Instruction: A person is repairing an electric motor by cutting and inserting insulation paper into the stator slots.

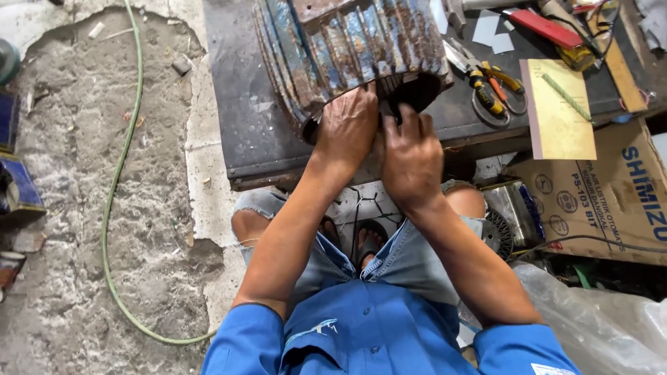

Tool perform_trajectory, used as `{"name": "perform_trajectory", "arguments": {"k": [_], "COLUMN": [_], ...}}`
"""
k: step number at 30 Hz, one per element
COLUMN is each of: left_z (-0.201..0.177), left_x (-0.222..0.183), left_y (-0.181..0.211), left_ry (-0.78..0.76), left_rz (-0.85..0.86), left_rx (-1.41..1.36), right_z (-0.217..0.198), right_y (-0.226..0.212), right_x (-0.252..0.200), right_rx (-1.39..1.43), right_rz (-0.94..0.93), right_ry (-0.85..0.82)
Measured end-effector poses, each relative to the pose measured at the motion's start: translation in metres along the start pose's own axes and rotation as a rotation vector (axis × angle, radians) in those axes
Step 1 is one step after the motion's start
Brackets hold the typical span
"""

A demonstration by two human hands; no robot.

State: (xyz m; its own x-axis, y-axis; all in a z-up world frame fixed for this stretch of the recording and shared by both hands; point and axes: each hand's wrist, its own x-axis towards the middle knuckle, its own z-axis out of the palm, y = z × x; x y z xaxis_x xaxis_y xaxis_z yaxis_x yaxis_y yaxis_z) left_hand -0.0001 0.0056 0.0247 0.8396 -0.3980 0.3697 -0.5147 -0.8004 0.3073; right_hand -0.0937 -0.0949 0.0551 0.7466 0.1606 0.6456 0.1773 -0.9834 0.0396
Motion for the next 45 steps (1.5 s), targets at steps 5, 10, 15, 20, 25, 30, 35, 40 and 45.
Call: {"name": "perform_trajectory", "arguments": {"k": [5, 10, 15, 20, 25, 30, 35, 40, 45], "left_z": [0.025, 0.005, 0.033, -0.017, -0.031, -0.03, -0.033, -0.024, -0.026], "left_x": [0.003, 0.004, 0.004, -0.041, -0.059, -0.061, -0.06, -0.062, -0.068], "left_y": [-0.009, -0.005, -0.012, 0.019, 0.021, 0.019, 0.019, 0.017, 0.02], "left_ry": [0.048, 0.093, 0.209, 0.225, 0.088, -0.008, -0.04, 0.047, 0.092], "left_rz": [0.045, 0.089, 0.14, 0.126, 0.109, 0.114, 0.092, 0.116, 0.138], "left_rx": [0.044, 0.121, 0.259, 0.486, 0.427, 0.391, 0.397, 0.371, 0.345], "right_z": [0.05, 0.057, 0.044, 0.018, 0.028, 0.04, 0.022, 0.035, 0.04], "right_y": [0.027, 0.031, 0.038, 0.044, 0.049, 0.054, 0.047, 0.058, 0.062], "right_x": [-0.02, -0.015, -0.007, 0.001, 0.0, -0.006, 0.008, -0.002, -0.007], "right_rx": [-0.154, -0.127, -0.051, -0.034, 0.004, 0.03, 0.029, 0.057, 0.124], "right_rz": [-0.087, -0.072, -0.075, -0.042, -0.038, -0.034, -0.06, -0.064, -0.076], "right_ry": [0.015, 0.05, 0.202, 0.137, 0.111, 0.114, 0.126, 0.149, 0.17]}}
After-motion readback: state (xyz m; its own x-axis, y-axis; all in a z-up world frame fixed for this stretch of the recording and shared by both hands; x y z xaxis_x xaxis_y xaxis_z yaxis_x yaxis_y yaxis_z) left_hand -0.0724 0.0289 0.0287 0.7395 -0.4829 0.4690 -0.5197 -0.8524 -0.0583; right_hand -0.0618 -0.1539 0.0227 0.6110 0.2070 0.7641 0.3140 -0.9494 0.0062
